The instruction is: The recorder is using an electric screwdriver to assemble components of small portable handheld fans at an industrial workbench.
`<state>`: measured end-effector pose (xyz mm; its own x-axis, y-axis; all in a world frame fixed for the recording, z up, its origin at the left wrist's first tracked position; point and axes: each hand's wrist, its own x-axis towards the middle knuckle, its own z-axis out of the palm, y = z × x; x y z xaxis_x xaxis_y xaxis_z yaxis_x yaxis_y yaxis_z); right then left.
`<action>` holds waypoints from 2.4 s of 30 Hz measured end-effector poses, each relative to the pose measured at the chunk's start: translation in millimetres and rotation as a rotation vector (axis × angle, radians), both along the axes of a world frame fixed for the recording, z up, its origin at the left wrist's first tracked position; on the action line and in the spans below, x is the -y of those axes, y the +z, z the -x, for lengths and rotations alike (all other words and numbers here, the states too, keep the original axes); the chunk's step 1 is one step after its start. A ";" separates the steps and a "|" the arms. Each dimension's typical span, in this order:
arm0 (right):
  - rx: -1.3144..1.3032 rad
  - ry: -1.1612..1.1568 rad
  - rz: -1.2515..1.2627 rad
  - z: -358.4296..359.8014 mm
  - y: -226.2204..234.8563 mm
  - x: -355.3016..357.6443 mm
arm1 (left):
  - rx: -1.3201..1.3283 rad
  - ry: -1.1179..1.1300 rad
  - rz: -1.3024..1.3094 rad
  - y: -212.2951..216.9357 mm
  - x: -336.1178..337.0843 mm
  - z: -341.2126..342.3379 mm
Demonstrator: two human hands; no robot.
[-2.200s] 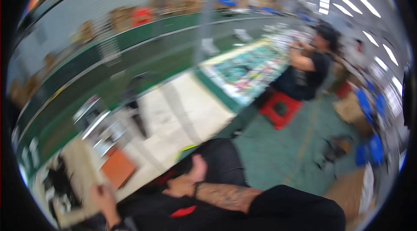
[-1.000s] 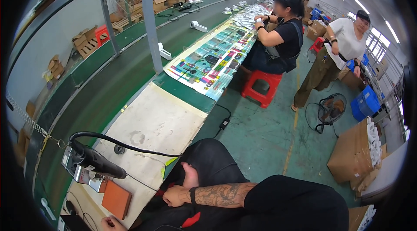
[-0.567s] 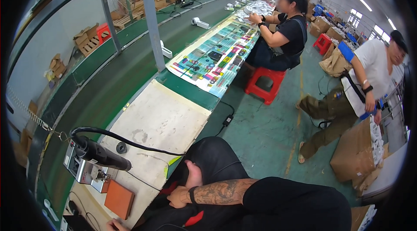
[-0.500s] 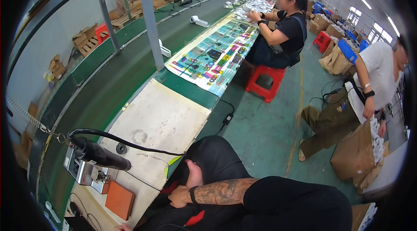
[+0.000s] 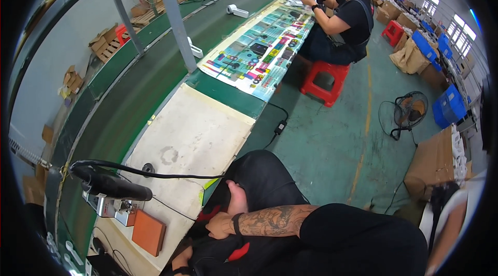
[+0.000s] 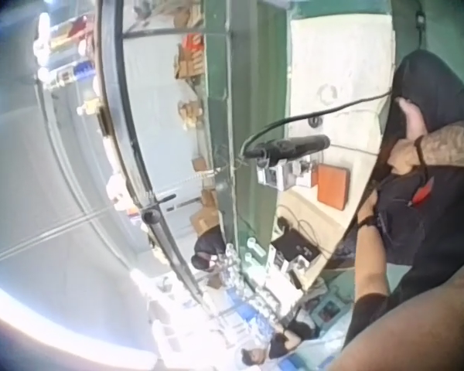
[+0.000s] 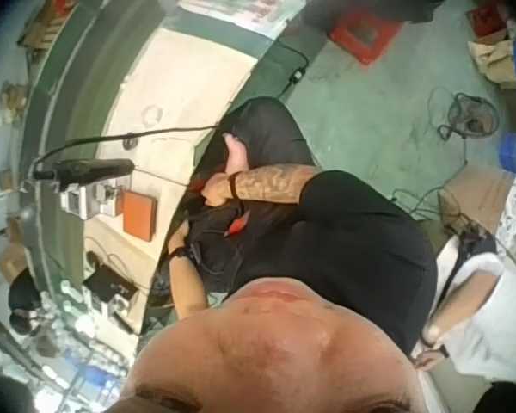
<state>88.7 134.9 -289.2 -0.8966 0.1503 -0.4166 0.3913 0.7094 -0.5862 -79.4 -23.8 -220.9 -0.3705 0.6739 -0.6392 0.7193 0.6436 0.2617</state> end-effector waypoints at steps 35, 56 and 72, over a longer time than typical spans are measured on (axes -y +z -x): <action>0.056 0.067 0.083 -4.8 18.9 -16.6 | -0.111 -0.363 0.086 -137.2 48.0 90.1; 0.055 0.069 0.062 -0.5 19.6 -9.2 | 0.174 0.113 -0.118 0.5 -10.3 0.5; 0.008 0.119 0.044 -11.9 48.8 -11.8 | -0.273 -0.028 -0.072 -12.1 12.1 21.9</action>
